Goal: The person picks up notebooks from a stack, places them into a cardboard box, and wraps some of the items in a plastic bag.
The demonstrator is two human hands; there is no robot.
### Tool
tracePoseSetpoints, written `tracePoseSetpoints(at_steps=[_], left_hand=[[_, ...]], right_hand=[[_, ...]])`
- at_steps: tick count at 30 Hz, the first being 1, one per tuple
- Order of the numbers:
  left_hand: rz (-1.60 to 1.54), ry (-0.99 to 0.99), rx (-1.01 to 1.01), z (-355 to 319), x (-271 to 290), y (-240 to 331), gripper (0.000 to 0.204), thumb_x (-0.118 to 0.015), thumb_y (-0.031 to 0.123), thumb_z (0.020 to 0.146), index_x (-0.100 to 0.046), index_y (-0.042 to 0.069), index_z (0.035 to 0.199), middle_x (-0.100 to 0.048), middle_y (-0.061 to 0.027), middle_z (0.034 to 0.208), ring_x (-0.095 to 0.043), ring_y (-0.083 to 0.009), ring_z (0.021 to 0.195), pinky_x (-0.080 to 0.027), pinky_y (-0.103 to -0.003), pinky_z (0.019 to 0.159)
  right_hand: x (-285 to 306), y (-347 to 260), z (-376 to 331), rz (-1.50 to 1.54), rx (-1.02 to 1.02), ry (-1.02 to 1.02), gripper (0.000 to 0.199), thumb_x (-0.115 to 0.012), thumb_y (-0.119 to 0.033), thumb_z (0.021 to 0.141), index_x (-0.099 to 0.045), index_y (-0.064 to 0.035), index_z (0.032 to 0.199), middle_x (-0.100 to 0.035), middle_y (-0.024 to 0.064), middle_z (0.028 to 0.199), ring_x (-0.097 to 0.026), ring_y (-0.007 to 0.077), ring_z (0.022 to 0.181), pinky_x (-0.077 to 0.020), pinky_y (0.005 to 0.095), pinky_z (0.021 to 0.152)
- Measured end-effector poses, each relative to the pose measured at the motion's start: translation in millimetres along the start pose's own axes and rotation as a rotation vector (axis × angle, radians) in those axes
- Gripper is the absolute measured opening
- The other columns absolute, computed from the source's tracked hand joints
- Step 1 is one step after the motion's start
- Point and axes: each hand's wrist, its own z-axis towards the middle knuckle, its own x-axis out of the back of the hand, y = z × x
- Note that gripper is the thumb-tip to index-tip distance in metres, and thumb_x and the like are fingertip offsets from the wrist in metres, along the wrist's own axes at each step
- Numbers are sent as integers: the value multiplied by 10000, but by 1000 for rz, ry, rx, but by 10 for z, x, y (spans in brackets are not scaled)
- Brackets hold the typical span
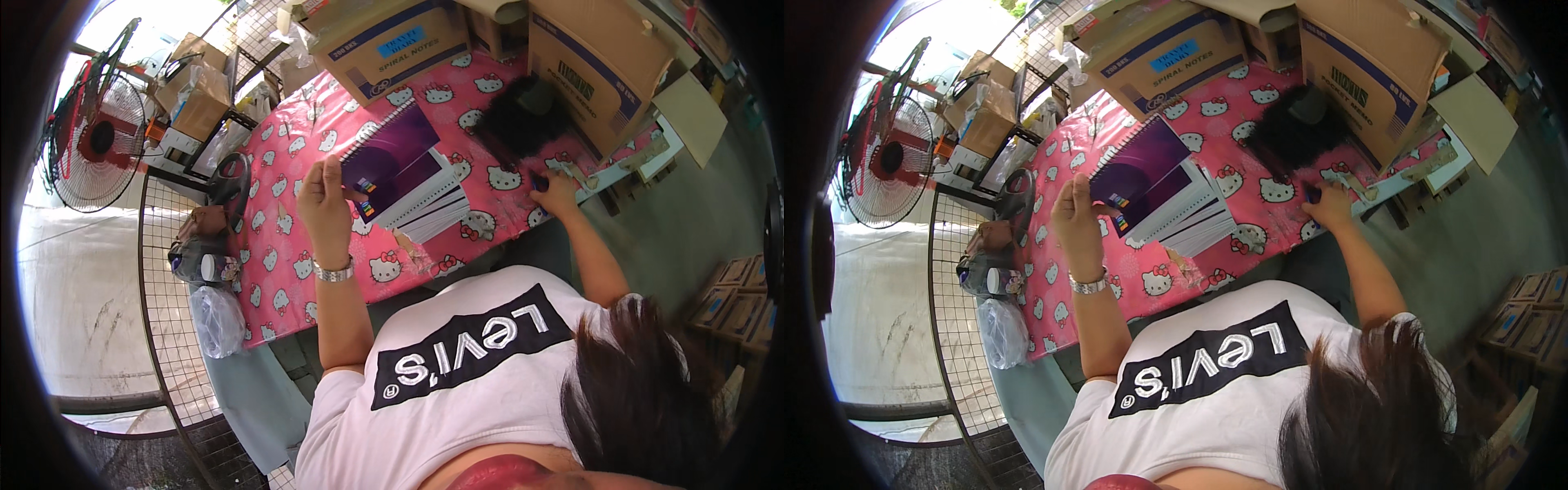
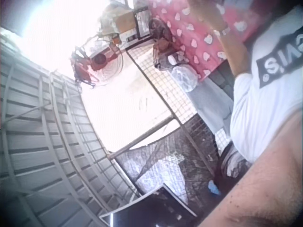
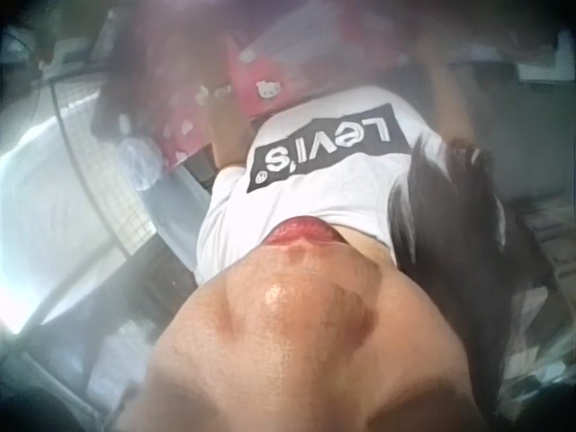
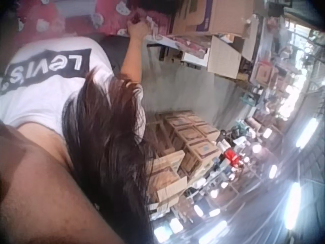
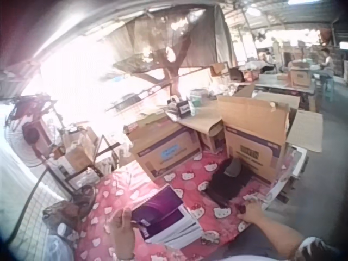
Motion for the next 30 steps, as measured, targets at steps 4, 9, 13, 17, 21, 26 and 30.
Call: tracePoseSetpoints(at_steps=[4,9,13,17,21,26,30], left_hand=[[-36,38,-134,-35,-167,20,191,-597,87,950,-602,-14,1113,-621,-28,852,-575,-32,672,-512,-183,501],[10,59,-53,-29,-112,-21,173,-634,71,924,-626,-21,1070,-621,-5,743,-561,-34,590,-478,-179,483],[28,78,-65,-40,-116,-59,151,-630,62,924,-643,-27,1046,-644,-13,728,-584,-52,577,-472,-184,495],[-120,56,-84,-94,-161,-79,181,-634,37,910,-642,-40,1074,-670,-42,792,-617,-71,627,-496,-189,535],[-80,131,-217,-145,-172,-110,219,-643,-6,878,-654,-36,1094,-686,-77,864,-646,-93,687,-534,-210,603],[400,289,-653,-137,-204,12,217,-665,-49,835,-669,-49,1052,-685,-92,893,-660,-133,749,-549,-250,628],[814,391,-949,-98,-126,14,205,-675,-7,846,-657,-67,1041,-680,-86,897,-667,-153,801,-540,-261,589]], right_hand=[[106,-358,-126,714,156,84,502,-768,-214,670,-641,-54,1129,-567,150,1115,-591,288,1015,-477,361,893],[1138,-1719,-538,709,876,287,576,-752,-145,674,-611,-49,1225,-586,125,1121,-600,256,1017,-482,352,903],[1166,-2264,-616,720,1104,201,580,-760,-146,684,-612,-40,1235,-589,137,1137,-603,281,1010,-494,383,894],[1162,-2449,-635,619,1131,244,568,-769,-148,683,-618,-20,1215,-590,142,1143,-599,303,1007,-502,387,881],[1129,-2432,-685,627,1130,218,515,-735,-117,733,-614,4,1219,-619,138,1099,-621,268,969,-518,358,836],[1270,-2360,-688,1222,653,-691,458,-654,-93,851,-561,36,1280,-663,113,1054,-637,160,928,-519,296,800],[1237,-2198,-624,1224,741,-446,478,-679,-145,829,-568,17,1265,-654,118,1071,-628,172,972,-498,295,846]])
